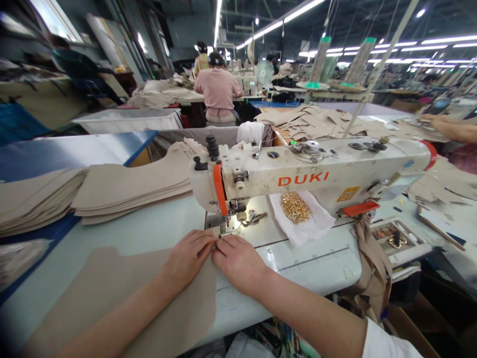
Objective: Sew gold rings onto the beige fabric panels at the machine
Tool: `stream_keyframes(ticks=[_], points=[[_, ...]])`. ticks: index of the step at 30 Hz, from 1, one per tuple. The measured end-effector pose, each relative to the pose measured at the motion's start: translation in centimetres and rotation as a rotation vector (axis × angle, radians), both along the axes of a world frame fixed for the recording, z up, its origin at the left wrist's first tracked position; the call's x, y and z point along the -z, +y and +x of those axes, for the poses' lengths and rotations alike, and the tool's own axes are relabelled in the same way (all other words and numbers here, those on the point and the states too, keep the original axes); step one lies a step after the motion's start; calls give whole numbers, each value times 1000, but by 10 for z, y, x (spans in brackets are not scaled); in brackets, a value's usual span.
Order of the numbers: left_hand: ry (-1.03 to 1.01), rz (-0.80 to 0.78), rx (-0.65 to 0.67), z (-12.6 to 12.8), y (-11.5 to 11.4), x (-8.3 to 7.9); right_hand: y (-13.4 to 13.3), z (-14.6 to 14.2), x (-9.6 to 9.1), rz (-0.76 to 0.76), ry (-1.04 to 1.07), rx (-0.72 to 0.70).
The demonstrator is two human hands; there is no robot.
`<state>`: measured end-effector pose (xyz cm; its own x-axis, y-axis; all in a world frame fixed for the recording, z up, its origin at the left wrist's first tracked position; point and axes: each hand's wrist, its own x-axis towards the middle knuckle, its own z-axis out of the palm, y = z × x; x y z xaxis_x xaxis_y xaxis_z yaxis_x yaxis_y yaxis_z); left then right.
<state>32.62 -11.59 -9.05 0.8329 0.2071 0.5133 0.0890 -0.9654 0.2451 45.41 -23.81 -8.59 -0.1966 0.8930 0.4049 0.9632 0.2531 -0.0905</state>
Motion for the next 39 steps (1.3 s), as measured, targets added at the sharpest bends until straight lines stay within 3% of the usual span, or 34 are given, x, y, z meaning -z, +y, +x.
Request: stream_keyframes(ticks=[16,26,39], points=[[-38,-38,-2,-3,-1,1,5,1,0,-27,-31,-2],[-11,21,1,25,1,2,5,23,-1,-19,-45,24],[-32,-41,19,40,14,2,12,33,0,-32,-20,112]])
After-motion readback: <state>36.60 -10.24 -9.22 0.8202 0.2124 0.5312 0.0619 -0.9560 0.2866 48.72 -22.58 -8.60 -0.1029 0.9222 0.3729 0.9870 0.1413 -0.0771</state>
